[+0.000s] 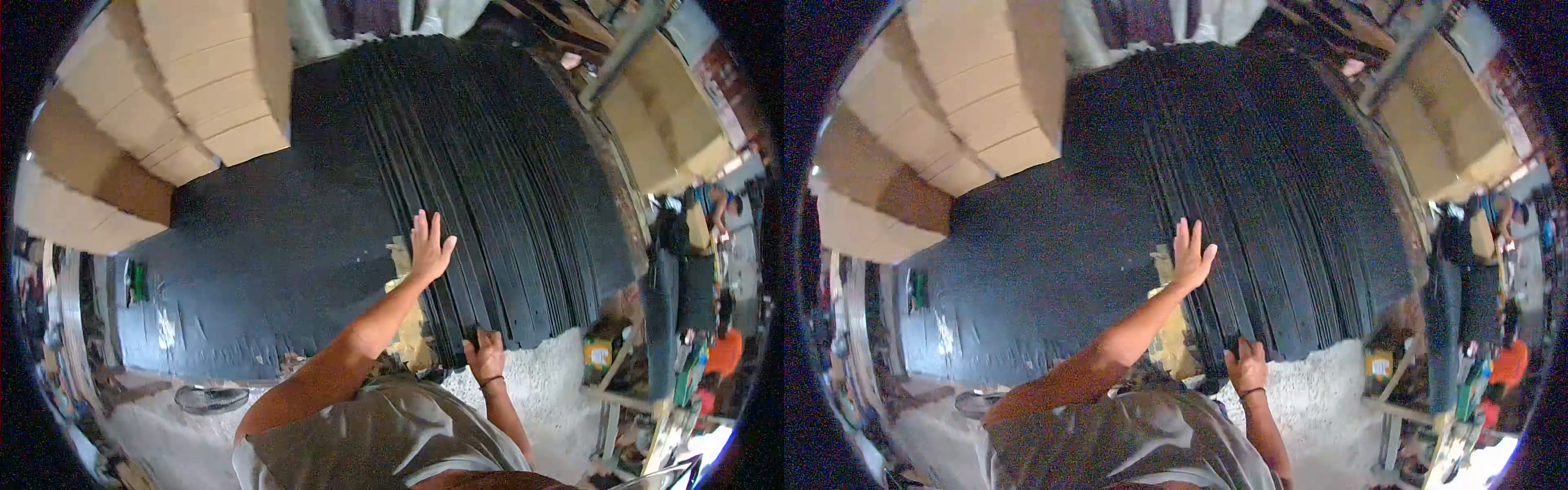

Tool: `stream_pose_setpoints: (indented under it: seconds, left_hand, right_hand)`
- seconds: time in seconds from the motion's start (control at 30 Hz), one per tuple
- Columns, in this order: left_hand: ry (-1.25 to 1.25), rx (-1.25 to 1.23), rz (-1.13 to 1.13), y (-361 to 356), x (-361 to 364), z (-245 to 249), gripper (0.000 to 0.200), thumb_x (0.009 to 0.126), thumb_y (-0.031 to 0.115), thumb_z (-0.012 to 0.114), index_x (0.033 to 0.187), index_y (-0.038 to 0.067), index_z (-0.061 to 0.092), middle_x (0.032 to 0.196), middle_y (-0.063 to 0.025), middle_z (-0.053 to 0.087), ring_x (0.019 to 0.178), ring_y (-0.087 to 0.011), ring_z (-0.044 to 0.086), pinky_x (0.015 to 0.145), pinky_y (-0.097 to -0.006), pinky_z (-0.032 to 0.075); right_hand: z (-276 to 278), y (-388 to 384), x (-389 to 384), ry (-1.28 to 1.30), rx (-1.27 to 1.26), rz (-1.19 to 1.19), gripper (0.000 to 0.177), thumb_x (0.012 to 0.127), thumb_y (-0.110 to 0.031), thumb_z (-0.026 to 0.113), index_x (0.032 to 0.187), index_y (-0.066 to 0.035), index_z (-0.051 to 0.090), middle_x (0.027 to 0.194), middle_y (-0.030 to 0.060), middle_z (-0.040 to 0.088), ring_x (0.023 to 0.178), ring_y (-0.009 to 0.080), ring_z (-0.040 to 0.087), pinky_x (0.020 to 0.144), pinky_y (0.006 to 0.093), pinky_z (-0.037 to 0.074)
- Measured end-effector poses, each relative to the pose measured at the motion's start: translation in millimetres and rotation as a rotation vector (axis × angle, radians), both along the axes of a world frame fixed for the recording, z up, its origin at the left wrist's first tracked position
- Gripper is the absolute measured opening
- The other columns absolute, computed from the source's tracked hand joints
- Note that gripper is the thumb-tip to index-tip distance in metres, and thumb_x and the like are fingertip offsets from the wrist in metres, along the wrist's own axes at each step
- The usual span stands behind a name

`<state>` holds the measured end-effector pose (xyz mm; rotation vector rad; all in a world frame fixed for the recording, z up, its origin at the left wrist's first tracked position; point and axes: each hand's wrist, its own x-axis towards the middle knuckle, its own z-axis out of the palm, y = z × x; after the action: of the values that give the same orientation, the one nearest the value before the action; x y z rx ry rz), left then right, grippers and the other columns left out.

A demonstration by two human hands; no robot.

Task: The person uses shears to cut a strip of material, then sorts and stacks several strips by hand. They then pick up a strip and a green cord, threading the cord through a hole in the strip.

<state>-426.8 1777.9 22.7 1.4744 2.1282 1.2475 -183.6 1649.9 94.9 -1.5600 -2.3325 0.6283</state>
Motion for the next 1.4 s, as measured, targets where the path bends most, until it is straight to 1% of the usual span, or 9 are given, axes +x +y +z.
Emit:
stream_pose_setpoints:
  seconds: [0.2, 0.4, 0.53, 0.6, 0.67, 0.93, 1.07, 1.2, 1.4]
  left_hand:
    - [0.194, -0.1, -0.089, -5.5, 4.1, 8.2, 0.066, 0.084, 0.035, 0.06, 0.142, 0.014, 0.036, 0.152, -0.0248, 0.012, 0.141, -0.0433, 0.01, 0.109, -0.0608, 0.013]
    - [0.291, -0.272, -0.133, 22.4, -25.4, 29.0, 0.062, 0.086, 0.043, 0.056, 0.139, 0.015, 0.041, 0.152, -0.0229, 0.012, 0.142, -0.0385, 0.008, 0.109, -0.0614, 0.006]
    - [0.325, -0.252, -0.154, 21.4, -28.2, 36.7, 0.06, 0.085, 0.038, 0.057, 0.137, 0.013, 0.043, 0.149, -0.0264, 0.018, 0.14, -0.0436, 0.011, 0.108, -0.0638, 0.009]
    - [0.35, -0.198, -0.159, 11.4, -18.0, 21.2, 0.06, 0.085, 0.035, 0.057, 0.138, 0.012, 0.041, 0.149, -0.0278, 0.016, 0.14, -0.0448, 0.011, 0.107, -0.0649, 0.01]
    - [0.387, -0.124, -0.127, 0.3, -7.6, 8.8, 0.063, 0.083, 0.036, 0.06, 0.138, 0.013, 0.041, 0.149, -0.0285, 0.016, 0.139, -0.0456, 0.012, 0.106, -0.0658, 0.014]
    - [0.394, -0.315, -0.061, 8.1, 1.8, 26.8, 0.064, 0.094, 0.046, 0.042, 0.146, 0.011, 0.026, 0.153, -0.0239, 0.012, 0.141, -0.0443, 0.008, 0.106, -0.0674, 0.007]
    - [0.382, -0.062, -0.437, -28.3, 48.7, 46.2, 0.069, 0.092, 0.045, 0.047, 0.147, 0.01, 0.025, 0.153, -0.026, 0.009, 0.141, -0.0448, 0.006, 0.107, -0.0652, 0.006]
    - [0.684, -0.111, -0.792, -74.6, 91.1, 36.8, 0.061, 0.091, 0.044, 0.047, 0.142, 0.012, 0.037, 0.15, -0.0181, 0.028, 0.139, -0.037, 0.024, 0.108, -0.0632, 0.009]
    - [0.653, -0.016, -0.766, -70.8, 87.7, 23.7, 0.055, 0.092, 0.043, 0.048, 0.139, 0.013, 0.042, 0.145, -0.0169, 0.037, 0.136, -0.0326, 0.03, 0.109, -0.0607, 0.009]
  right_hand:
    - [14.6, -0.9, -1.8, 0.03, 0.053, -0.045, 0.044, 0.079, -0.019, 0.07, 0.117, -0.001, 0.057, 0.108, 0.0197, 0.055, 0.097, 0.0377, 0.053, 0.085, 0.0427, 0.046]
    - [-0.3, -21.9, 42.8, 0.087, 0.072, -0.032, 0.039, 0.076, -0.018, 0.073, 0.11, -0.002, 0.06, 0.1, 0.0195, 0.057, 0.094, 0.0385, 0.053, 0.083, 0.0457, 0.043]
    - [-8.2, -63.3, 77.5, 0.078, -0.092, -0.315, 0.036, 0.076, -0.014, 0.074, 0.108, -0.003, 0.06, 0.101, 0.0195, 0.058, 0.098, 0.0378, 0.053, 0.083, 0.0437, 0.045]
    - [-13.1, -83.8, 88.7, 0.074, -0.088, -0.446, 0.034, 0.076, -0.016, 0.074, 0.106, -0.003, 0.062, 0.098, 0.0188, 0.058, 0.093, 0.0357, 0.055, 0.08, 0.0425, 0.046]
    - [-21.5, -102.3, 103.0, 0.052, -0.098, -0.51, 0.029, 0.079, -0.019, 0.071, 0.103, -0.004, 0.066, 0.093, 0.0152, 0.057, 0.076, 0.0274, 0.056, 0.062, 0.0343, 0.048]
    - [-47.9, -145.2, 134.3, -0.065, -0.311, -0.612, 0.036, 0.083, -0.03, 0.067, 0.107, -0.002, 0.065, 0.093, 0.0186, 0.062, 0.078, 0.0289, 0.061, 0.071, 0.0375, 0.05]
    - [-42.5, -175.6, 138.5, 0.064, -0.424, -0.9, 0.037, 0.085, -0.032, 0.066, 0.107, -0.002, 0.065, 0.097, 0.0196, 0.064, 0.083, 0.0289, 0.064, 0.074, 0.0366, 0.052]
    - [-66.9, -238.8, 152.5, 0.084, -0.437, -1.053, 0.038, 0.084, -0.033, 0.066, 0.106, -0.002, 0.066, 0.101, 0.0207, 0.065, 0.089, 0.0305, 0.065, 0.078, 0.0365, 0.052]
    - [-97.5, -366.1, 153.3, 0.152, -0.572, -1.31, 0.038, 0.083, -0.032, 0.065, 0.103, 0.001, 0.066, 0.094, 0.0206, 0.068, 0.089, 0.0296, 0.066, 0.078, 0.0368, 0.051]
